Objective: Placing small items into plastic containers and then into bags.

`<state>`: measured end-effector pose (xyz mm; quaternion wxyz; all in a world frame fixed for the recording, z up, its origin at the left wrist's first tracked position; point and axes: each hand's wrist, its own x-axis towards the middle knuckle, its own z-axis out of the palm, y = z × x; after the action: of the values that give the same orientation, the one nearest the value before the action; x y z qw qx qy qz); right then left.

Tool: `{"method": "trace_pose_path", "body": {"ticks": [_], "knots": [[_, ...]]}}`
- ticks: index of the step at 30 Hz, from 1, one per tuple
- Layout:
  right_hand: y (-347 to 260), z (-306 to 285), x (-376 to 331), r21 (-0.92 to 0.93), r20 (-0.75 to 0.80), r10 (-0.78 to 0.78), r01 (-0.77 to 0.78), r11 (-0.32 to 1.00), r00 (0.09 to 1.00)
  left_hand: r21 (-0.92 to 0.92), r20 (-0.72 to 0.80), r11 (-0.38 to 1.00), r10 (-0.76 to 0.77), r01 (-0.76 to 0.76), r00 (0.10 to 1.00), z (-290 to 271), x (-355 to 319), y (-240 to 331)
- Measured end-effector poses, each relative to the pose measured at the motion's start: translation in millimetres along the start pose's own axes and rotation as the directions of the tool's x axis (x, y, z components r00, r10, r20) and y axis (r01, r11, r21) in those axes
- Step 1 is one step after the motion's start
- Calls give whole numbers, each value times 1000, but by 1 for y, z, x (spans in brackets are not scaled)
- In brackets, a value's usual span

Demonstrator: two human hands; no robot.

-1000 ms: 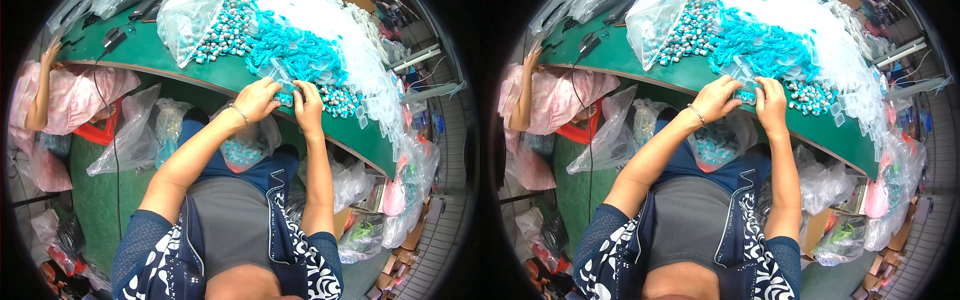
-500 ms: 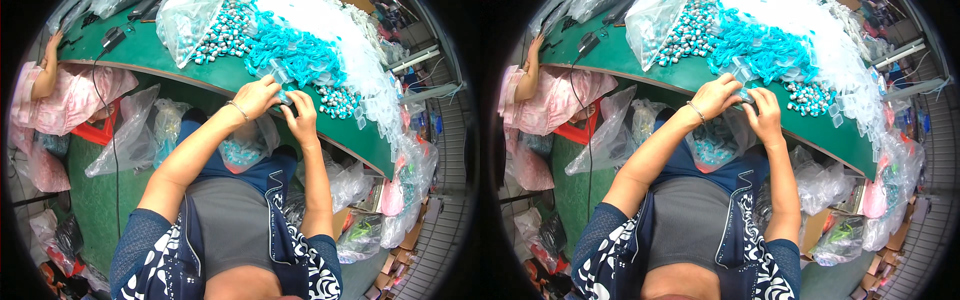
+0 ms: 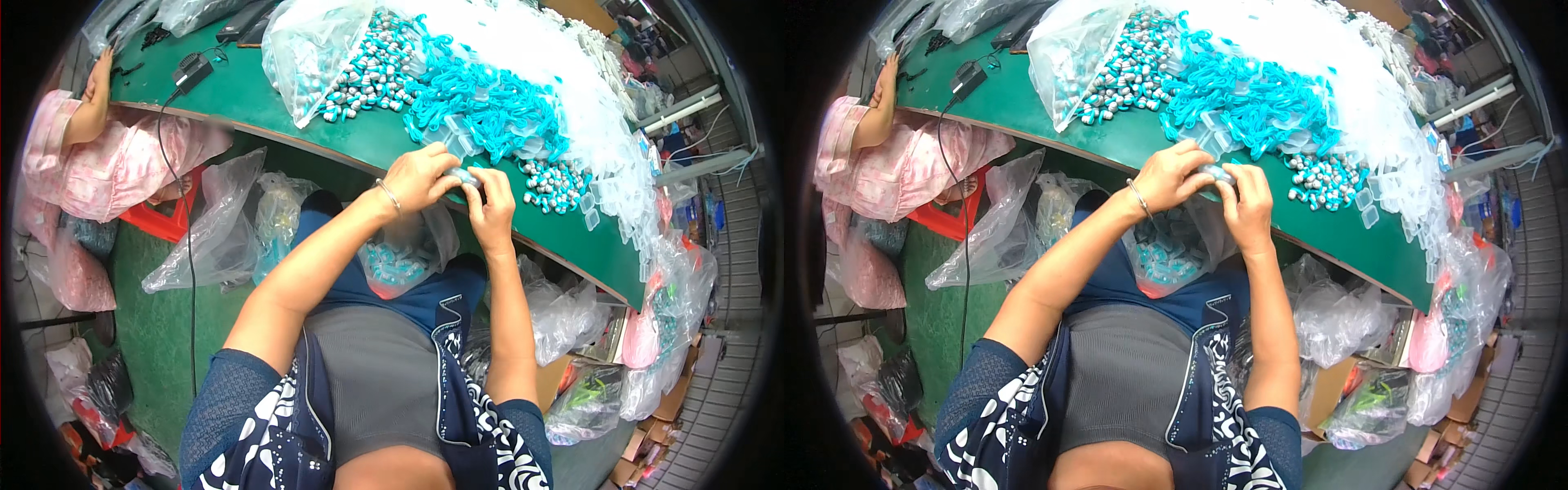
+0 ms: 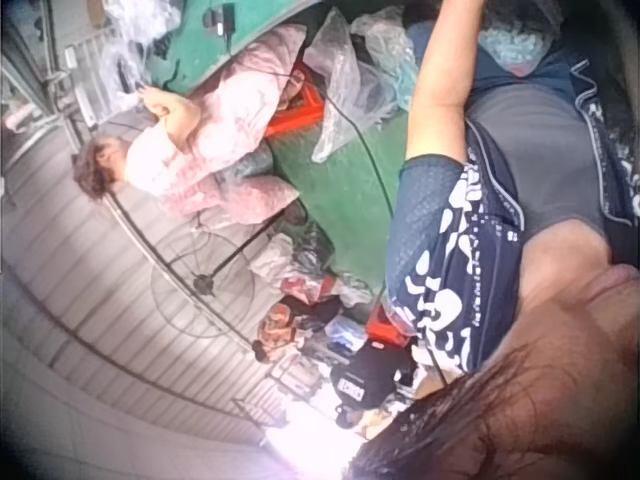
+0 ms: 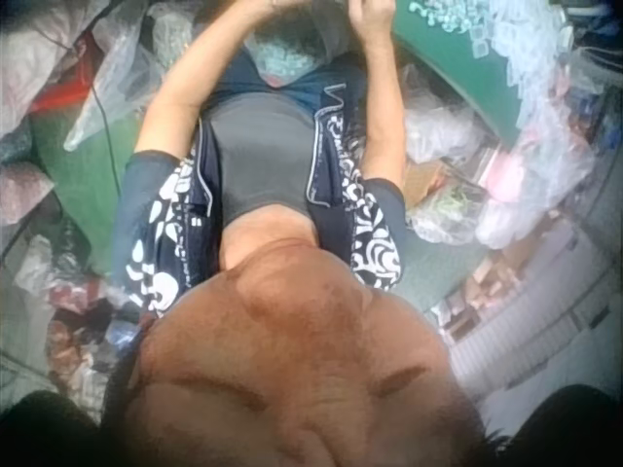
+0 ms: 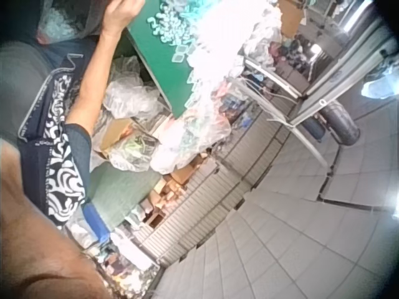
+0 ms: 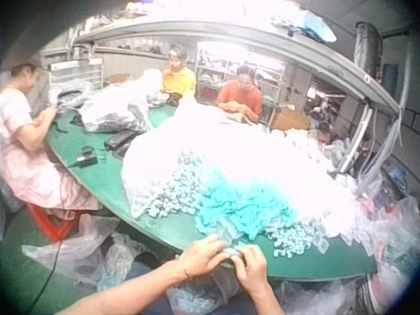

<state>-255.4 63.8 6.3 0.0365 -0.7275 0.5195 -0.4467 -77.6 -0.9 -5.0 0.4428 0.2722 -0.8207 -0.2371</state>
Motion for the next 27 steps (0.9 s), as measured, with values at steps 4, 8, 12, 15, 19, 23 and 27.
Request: {"method": "trace_pose_path", "body": {"ticks": [4,8,12,15,19,23,27], "knots": [[1,3,2,-77,-44,-87,84,994,995,22,-15,999,-45,45,999,-2,0,7],[5,3,0,-34,-46,-56,54,998,997,26,-29,999,-35,36,999,0,0,1],[4,3,0,-22,-45,-23,22,1000,999,19,-19,998,-61,61,998,1,-2,3],[6,7,-3,-17,-48,-41,40,999,998,58,-22,997,-40,42,999,2,-7,1],[10,4,-3,-44,-50,-63,61,997,997,90,-62,995,45,-40,997,9,-5,-6],[4,5,-1,-26,-50,-31,30,999,998,76,-56,997,0,4,998,8,-4,-4],[5,6,-1,-37,-52,-63,61,997,997,82,-63,997,17,-12,998,8,-5,-4]]}}
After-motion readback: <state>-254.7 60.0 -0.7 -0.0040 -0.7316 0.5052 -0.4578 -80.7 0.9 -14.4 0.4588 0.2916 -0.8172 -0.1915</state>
